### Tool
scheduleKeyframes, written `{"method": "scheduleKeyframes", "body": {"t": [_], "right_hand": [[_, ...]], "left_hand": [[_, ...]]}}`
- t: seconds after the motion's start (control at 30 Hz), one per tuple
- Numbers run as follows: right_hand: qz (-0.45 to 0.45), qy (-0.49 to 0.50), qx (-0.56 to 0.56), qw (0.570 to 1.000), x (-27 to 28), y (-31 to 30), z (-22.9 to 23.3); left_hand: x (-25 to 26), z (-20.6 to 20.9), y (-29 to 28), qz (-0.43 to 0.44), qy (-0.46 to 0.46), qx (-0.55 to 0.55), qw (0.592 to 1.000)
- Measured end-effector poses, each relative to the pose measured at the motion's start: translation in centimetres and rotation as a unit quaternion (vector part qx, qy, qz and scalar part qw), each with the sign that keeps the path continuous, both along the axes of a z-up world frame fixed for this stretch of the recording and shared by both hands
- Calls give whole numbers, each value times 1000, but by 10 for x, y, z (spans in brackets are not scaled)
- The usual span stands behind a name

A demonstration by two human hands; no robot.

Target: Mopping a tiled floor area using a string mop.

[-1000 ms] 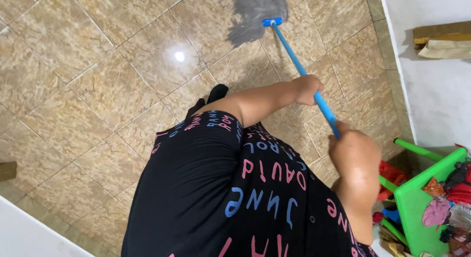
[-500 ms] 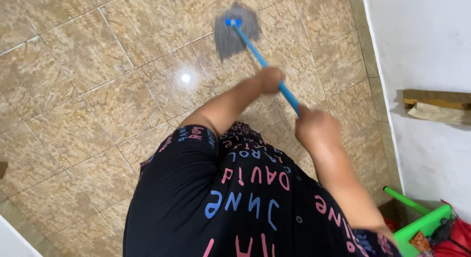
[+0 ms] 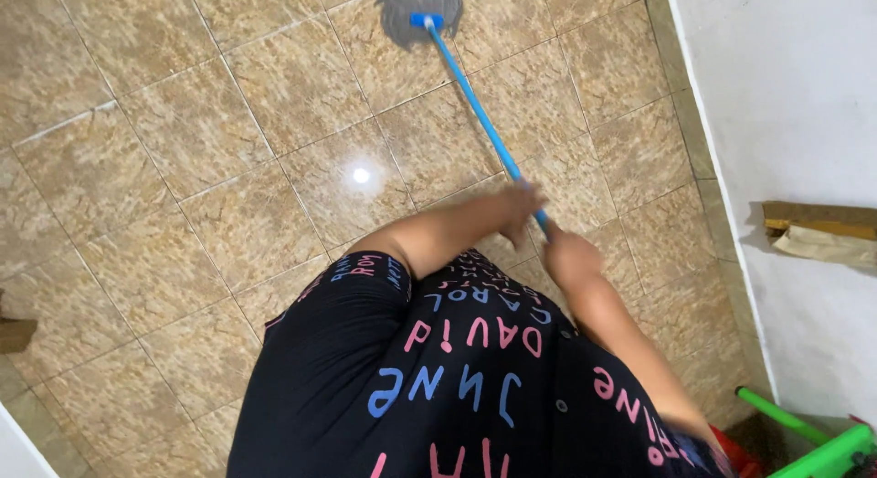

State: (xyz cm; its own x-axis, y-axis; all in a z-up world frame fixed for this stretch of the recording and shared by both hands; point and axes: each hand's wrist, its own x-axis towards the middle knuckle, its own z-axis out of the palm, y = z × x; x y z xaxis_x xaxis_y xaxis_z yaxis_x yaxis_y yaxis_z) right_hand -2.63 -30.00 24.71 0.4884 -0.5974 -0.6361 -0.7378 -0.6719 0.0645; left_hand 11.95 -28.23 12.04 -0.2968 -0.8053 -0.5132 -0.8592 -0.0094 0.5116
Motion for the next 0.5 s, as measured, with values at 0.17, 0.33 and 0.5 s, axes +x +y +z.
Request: {"method": "scheduleKeyframes", "body": {"t": [0.17, 0.33, 0.5], "right_hand": [[-97, 40, -5, 994, -79, 6, 137], [-90, -9, -92, 992, -101, 16, 189], [13, -98, -57, 993, -65, -7, 149]], "left_hand": [[-89, 60, -6, -97, 89, -64, 989], [-128, 29, -19, -87, 344, -191, 915], [-85, -19, -28, 94, 307, -291, 901]]}}
